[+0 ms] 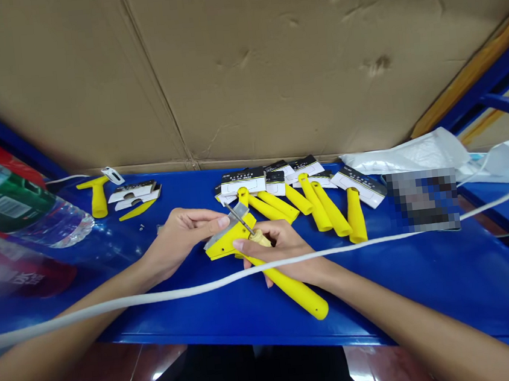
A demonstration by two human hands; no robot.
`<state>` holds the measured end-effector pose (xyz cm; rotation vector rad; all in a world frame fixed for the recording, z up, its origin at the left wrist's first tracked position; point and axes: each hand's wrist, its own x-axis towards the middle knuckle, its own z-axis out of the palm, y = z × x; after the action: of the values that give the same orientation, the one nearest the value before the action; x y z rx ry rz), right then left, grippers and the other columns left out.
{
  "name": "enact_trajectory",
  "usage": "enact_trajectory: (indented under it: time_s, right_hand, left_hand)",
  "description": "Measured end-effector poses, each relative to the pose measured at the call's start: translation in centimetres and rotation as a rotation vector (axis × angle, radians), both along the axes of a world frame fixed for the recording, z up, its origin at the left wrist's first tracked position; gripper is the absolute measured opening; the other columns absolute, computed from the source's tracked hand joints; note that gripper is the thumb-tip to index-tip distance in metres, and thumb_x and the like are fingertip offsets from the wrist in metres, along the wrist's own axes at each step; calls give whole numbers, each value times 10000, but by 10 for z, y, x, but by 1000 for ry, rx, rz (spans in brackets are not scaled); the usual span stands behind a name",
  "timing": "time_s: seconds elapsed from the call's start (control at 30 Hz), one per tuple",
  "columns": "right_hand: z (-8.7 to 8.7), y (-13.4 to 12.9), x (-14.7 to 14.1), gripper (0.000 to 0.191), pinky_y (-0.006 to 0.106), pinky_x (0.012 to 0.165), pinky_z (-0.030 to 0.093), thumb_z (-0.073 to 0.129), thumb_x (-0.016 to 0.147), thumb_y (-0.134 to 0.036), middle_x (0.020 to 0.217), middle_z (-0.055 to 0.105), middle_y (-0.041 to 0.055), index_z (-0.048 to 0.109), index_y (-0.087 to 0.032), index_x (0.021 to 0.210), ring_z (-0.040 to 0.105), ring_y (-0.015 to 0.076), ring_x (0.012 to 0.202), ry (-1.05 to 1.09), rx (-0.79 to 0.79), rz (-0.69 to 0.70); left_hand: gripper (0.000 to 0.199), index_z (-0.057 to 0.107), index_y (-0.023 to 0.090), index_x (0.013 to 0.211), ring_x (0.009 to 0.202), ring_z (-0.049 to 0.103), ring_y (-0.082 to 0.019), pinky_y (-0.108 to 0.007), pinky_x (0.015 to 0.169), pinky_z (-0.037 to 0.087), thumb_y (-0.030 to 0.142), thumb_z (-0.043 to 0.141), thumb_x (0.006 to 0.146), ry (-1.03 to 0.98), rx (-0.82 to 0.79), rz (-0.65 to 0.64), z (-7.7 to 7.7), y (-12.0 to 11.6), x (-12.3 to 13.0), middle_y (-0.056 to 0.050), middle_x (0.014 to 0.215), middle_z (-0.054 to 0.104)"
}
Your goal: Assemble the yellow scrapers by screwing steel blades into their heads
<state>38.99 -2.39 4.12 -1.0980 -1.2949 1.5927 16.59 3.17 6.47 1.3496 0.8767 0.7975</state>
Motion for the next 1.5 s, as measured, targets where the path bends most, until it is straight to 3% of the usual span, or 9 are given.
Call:
enact_trajectory:
  time_s: [0.27,0.4,0.57,0.73,0.9,1.17,1.5]
  right_hand:
    - [5,-2,-2,485,200,340,531,1000,793,-543,726,789,26,691,-189,675,628,105,418,-42,5,-12]
    - [4,-2,-3,511,206,322,505,997,791,-555,710,787,17,654,-198,664,622,110,391,-47,18,-31]
    - [5,1,-2,457,223,347,522,987,802,-554,666,760,3,720,-202,686,633,125,406,-39,81,-117]
    - [3,3,4,490,244,364,484,847,933,-663,532,666,-7,747,-220,748,620,153,400,-91,140,-222]
    - [-5,5,7,505,250,416,462,796,975,-684,578,683,5,748,-214,799,632,151,443,-83,166,-218]
    - [-3,3,4,514,248,427,447,810,971,-674,561,661,-3,734,-208,769,606,135,431,-66,185,-228]
    - [0,1,3,431,241,385,444,902,926,-561,537,664,-7,740,-213,729,614,138,401,-42,223,-264]
  left_hand:
    - [376,943,221,1015,899,856,-289,-396,826,705,546,964,826,12,-7,-48,-5,0,1,-100,971,897]
    - [350,942,221,1035,982,852,-297,-403,890,700,534,928,878,43,98,-52,-8,0,0,-97,1014,900]
    - [370,929,223,1131,1070,833,-279,-373,938,682,545,780,1027,93,276,-63,-7,3,-3,-81,1154,894]
    - [449,887,191,1239,959,841,-252,-349,812,717,528,883,941,51,267,0,-2,4,-2,-117,1207,879]
    - [476,888,174,1236,791,835,-230,-386,807,728,486,947,882,17,243,23,-1,4,-1,-112,1021,887]
    - [396,902,183,1221,818,861,-244,-388,852,728,371,958,878,-36,214,21,-2,5,-4,-101,969,890]
    - [436,893,186,1257,827,863,-250,-386,851,726,430,948,899,-60,228,-13,0,3,-6,-115,1010,894]
